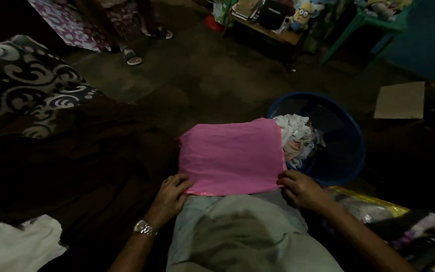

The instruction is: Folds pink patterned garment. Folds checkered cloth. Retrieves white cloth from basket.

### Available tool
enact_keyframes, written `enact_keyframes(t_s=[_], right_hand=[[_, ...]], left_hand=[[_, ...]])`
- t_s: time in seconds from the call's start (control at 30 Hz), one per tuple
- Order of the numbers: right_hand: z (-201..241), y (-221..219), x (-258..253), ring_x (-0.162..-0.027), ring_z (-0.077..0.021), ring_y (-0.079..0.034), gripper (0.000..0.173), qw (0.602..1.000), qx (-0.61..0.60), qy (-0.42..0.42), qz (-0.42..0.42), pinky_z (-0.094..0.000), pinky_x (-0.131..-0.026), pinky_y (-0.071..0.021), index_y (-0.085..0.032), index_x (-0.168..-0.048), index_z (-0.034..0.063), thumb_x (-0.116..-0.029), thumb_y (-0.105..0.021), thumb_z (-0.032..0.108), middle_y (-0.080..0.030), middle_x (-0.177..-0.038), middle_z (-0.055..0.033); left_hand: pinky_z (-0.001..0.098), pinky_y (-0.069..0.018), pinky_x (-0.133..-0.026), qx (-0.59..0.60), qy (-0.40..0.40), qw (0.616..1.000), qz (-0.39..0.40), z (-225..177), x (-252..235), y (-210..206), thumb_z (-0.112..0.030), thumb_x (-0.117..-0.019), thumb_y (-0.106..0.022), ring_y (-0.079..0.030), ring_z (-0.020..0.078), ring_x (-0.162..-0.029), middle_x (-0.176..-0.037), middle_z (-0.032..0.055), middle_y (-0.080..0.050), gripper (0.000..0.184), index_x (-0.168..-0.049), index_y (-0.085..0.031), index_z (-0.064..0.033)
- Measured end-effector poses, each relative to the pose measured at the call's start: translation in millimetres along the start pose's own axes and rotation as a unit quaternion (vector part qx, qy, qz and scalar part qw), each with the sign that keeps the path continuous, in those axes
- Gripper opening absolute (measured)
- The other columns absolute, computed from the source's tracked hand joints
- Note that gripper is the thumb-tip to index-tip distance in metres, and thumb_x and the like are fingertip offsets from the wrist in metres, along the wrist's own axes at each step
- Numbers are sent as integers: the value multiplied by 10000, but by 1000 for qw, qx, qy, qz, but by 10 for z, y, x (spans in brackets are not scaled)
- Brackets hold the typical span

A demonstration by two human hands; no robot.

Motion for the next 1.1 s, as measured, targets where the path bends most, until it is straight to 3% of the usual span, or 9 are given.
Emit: enact_keyframes(t_s=[0.23,0.33,0.47,0.73,0.87,0.9,0.97,1.03,1.1], right_hand=[[-39,222,-3,-1081,-377,-686,245,995,-42,20,86,-604,-979,-488,-754,-1029,-4,-893,-573,90,-738,-1091,-170],[21,436,-38,-1076,-393,-669,261,975,-106,-32,194,-598,-984,-481,-746,-1081,-32,-913,-582,82,-724,-1081,-205],[92,655,-213,-935,-354,-686,255,938,-148,-113,292,-578,-863,-524,-728,-1162,-15,-959,-611,84,-719,-1017,-210],[-276,1067,-968,-875,-263,-657,231,962,-117,-196,151,-497,-839,-528,-687,-1145,-22,-1050,-545,134,-691,-975,-180],[-536,926,-1315,-829,-296,-669,174,967,-109,-229,32,-547,-798,-538,-701,-1099,-9,-1024,-606,115,-697,-924,-179],[-615,821,-1361,-866,-338,-682,219,966,-102,-238,-1,-583,-817,-539,-685,-1146,-17,-1019,-627,152,-701,-968,-208],[-696,629,-1385,-1082,-418,-645,568,954,-125,-272,-12,-617,-958,-504,-490,-1431,-38,-1000,-669,285,-625,-1235,-283],[-709,449,-1337,-1164,-412,-626,775,932,-175,-318,-10,-592,-1003,-499,-339,-1524,-23,-972,-692,390,-587,-1322,-295],[-655,321,-1256,-1141,-379,-636,720,911,-208,-356,-18,-567,-994,-506,-401,-1452,-50,-977,-684,412,-609,-1269,-284]], left_hand=[[597,-465,-1031,46,-17,996,75,61,56,271,-148,-965,-576,-648,359,-1189,-1182,119,-729,235,-1017,-775,-34],[536,-514,-972,106,11,980,168,-24,9,499,-225,-984,-595,-685,303,-1064,-1028,121,-738,255,-968,-753,-26],[386,-541,-791,182,114,922,322,-67,-158,692,-219,-986,-655,-658,160,-828,-910,99,-711,226,-1013,-739,-11],[191,-511,-602,254,239,917,194,63,-665,774,-174,-1034,-572,-575,4,-620,-745,-38,-608,163,-1087,-651,-41],[314,-533,-727,203,249,945,65,201,-952,740,-152,-1044,-572,-602,82,-739,-862,63,-658,186,-1099,-664,0],[377,-538,-775,190,259,946,36,242,-998,683,-159,-1046,-578,-626,139,-803,-925,108,-669,202,-1132,-653,8],[497,-518,-951,155,274,949,17,341,-1039,551,-225,-1040,-603,-645,283,-1071,-1204,209,-643,361,-1313,-578,10],[615,-383,-1104,128,288,949,28,445,-1008,422,-331,-989,-666,-487,440,-1334,-1467,291,-470,641,-1476,-442,21],[623,-347,-1137,124,303,944,35,485,-944,296,-410,-934,-716,-420,462,-1396,-1530,301,-398,835,-1550,-333,4]])
Point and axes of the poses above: each hand's wrist, its own x-axis away from the middle knuckle, its own y-axis out of the back of the hand, z = x × y, the point moved 2 cm from there along -x, towards the middle knuckle
